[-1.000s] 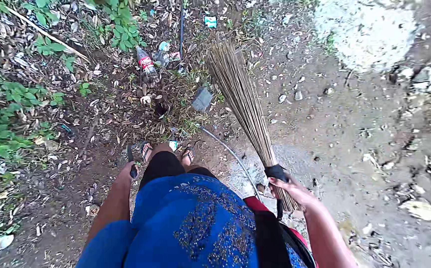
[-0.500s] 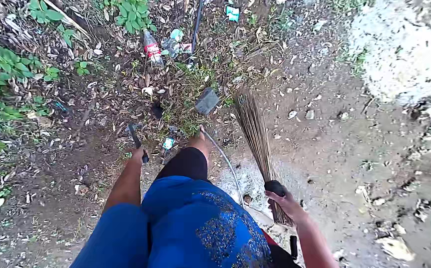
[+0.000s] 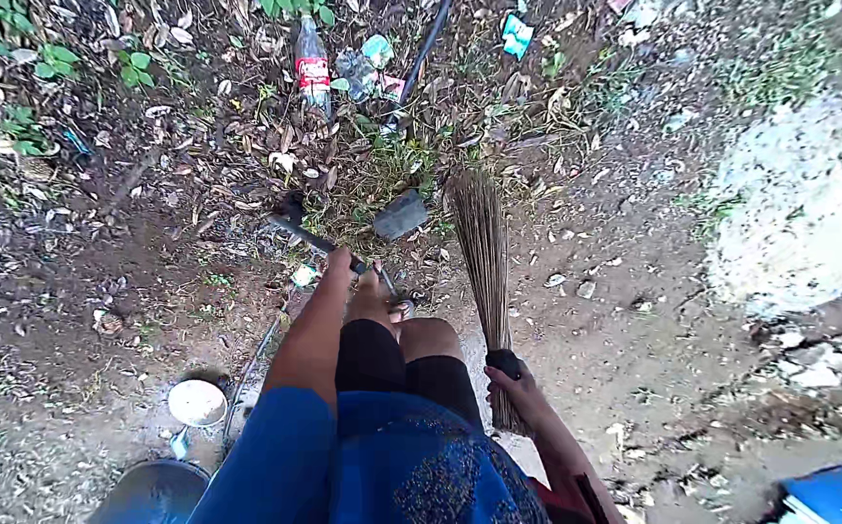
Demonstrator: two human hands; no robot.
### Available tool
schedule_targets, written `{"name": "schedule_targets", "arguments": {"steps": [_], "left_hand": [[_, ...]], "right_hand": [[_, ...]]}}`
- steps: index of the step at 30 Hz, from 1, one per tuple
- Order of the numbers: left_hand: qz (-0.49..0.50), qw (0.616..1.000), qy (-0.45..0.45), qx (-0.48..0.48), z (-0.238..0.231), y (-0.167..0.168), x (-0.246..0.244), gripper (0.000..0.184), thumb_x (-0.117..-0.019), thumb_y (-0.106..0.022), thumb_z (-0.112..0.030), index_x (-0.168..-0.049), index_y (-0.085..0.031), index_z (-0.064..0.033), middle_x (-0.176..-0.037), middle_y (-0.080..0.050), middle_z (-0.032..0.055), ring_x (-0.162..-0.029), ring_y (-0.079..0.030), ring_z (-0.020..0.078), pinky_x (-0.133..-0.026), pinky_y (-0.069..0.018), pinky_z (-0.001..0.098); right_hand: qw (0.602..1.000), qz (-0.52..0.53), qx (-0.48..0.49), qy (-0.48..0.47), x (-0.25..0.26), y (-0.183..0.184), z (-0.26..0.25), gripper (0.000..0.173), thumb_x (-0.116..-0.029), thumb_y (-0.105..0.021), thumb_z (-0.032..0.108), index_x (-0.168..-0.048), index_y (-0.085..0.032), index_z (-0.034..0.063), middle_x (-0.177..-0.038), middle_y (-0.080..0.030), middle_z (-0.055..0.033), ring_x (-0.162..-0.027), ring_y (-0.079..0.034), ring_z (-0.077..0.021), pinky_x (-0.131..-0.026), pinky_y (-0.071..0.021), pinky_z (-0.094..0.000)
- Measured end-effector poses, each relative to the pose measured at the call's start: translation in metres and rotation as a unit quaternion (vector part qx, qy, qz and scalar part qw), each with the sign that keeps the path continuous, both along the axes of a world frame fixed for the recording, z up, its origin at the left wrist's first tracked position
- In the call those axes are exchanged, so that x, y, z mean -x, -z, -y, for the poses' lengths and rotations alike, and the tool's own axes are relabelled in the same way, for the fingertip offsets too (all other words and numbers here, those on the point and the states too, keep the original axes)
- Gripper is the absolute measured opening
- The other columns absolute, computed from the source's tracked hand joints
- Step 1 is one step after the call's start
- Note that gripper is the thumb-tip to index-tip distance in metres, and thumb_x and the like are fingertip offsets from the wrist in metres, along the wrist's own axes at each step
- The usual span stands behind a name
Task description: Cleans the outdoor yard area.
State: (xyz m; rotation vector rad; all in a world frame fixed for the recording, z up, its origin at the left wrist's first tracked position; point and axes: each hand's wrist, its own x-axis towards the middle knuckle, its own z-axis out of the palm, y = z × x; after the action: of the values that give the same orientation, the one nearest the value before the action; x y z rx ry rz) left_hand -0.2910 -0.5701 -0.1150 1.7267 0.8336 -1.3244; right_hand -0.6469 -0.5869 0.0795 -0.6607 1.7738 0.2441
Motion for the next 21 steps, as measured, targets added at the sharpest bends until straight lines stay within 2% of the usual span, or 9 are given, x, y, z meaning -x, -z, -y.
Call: {"name": "schedule_targets", "arguments": {"steps": [1,4,8,10,13,16,19,20,21], "left_hand": [[-0.014,1.0,0.019,0.015,0.017,-0.008,0.015,0.019,-0.1044,-0.046,-0.016,-0.119,-0.05,-0.004,-0.083,-0.051,0.0059,-0.063,-0.051,0.0146,-0.058,-0.0486,0.0313],[-0.049,0.995,0.051,0.065,0.047,-0.009,0.055,0.024,-0.1062,-0.05,-0.019,-0.123,-0.05,-0.0026,-0.08,-0.054,0.0061,-0.061,-0.052,0.0147,-0.058,-0.0491,0.0314],[-0.052,0.995,-0.011,0.087,0.054,-0.027,0.056,0.012,-0.104,-0.05,-0.017,-0.109,-0.05,-0.0059,-0.069,-0.05,0.0019,-0.053,-0.051,0.0126,-0.052,-0.0495,0.0295],[-0.057,0.997,-0.001,0.051,0.049,-0.046,0.052,0.016,-0.1056,-0.049,-0.017,-0.113,-0.051,-0.0036,-0.071,-0.05,0.0022,-0.053,-0.051,0.0121,-0.052,-0.05,0.0284],[-0.04,0.998,0.009,0.04,0.059,-0.063,0.053,0.016,-0.1046,-0.048,-0.013,-0.116,-0.049,-0.0031,-0.072,-0.049,0.0021,-0.053,-0.05,0.0111,-0.052,-0.0493,0.0269],[-0.046,0.996,0.021,0.067,0.079,-0.103,0.082,0.018,-0.1049,-0.049,-0.014,-0.119,-0.048,-0.0023,-0.071,-0.051,0.0022,-0.054,-0.054,0.0118,-0.054,-0.0514,0.0276],[-0.059,0.996,0.041,0.061,0.084,-0.095,0.109,0.014,-0.1057,-0.05,-0.012,-0.114,-0.048,-0.0007,-0.067,-0.053,0.0025,-0.052,-0.056,0.0116,-0.053,-0.0534,0.027],[-0.063,0.996,0.045,0.051,0.082,-0.081,0.111,0.012,-0.1052,-0.051,-0.011,-0.111,-0.049,-0.0005,-0.067,-0.054,0.0025,-0.052,-0.056,0.0114,-0.053,-0.0534,0.0267],[-0.069,0.996,0.044,0.038,0.077,-0.067,0.109,0.014,-0.1043,-0.051,-0.01,-0.113,-0.05,0.0003,-0.068,-0.054,0.003,-0.053,-0.056,0.0121,-0.055,-0.053,0.0273]], "right_hand": [[1.0,0.001,-0.006,-0.004,-0.004,0.0,0.015,0.06,-0.0994,-0.065,0.015,-0.149,-0.032,0.0041,-0.088,-0.061,-0.014,-0.06,-0.064,-0.0195,-0.057,-0.0593,-0.0377],[0.998,0.004,-0.031,-0.057,-0.01,0.004,0.057,0.064,-0.0999,-0.066,0.023,-0.15,-0.03,0.0054,-0.091,-0.063,-0.0153,-0.064,-0.066,-0.0217,-0.061,-0.0605,-0.0403],[0.983,0.057,-0.113,-0.131,-0.036,0.017,0.127,0.056,-0.104,-0.059,0.026,-0.149,-0.031,0.0058,-0.092,-0.063,-0.0126,-0.068,-0.067,-0.0196,-0.065,-0.0606,-0.0378],[0.966,0.093,-0.17,-0.173,-0.051,0.024,0.154,0.047,-0.1047,-0.057,0.022,-0.144,-0.037,0.0057,-0.09,-0.063,-0.0093,-0.068,-0.066,-0.0163,-0.065,-0.0601,-0.0338],[0.939,0.132,-0.222,-0.226,-0.074,0.021,0.19,0.045,-0.1037,-0.058,0.018,-0.142,-0.038,0.0064,-0.089,-0.061,-0.008,-0.067,-0.065,-0.0158,-0.065,-0.0595,-0.0329],[0.933,0.139,-0.258,-0.208,-0.068,0.009,0.228,0.034,-0.1053,-0.053,0.021,-0.135,-0.042,0.0081,-0.079,-0.061,-0.0051,-0.062,-0.065,-0.015,-0.061,-0.0595,-0.0311],[0.928,0.146,-0.307,-0.151,-0.048,0.042,0.257,0.021,-0.1076,-0.044,0.029,-0.113,-0.051,0.0103,-0.075,-0.063,-0.0018,-0.06,-0.064,-0.0122,-0.057,-0.0579,-0.0279],[0.924,0.148,-0.321,-0.145,-0.044,0.051,0.262,0.022,-0.1078,-0.043,0.03,-0.112,-0.052,0.0106,-0.078,-0.065,-0.0023,-0.063,-0.066,-0.0131,-0.06,-0.0598,-0.0293],[0.92,0.151,-0.33,-0.147,-0.041,0.054,0.264,0.024,-0.1075,-0.045,0.03,-0.117,-0.052,0.0098,-0.087,-0.068,-0.0048,-0.072,-0.07,-0.0168,-0.067,-0.0623,-0.0337]]}}
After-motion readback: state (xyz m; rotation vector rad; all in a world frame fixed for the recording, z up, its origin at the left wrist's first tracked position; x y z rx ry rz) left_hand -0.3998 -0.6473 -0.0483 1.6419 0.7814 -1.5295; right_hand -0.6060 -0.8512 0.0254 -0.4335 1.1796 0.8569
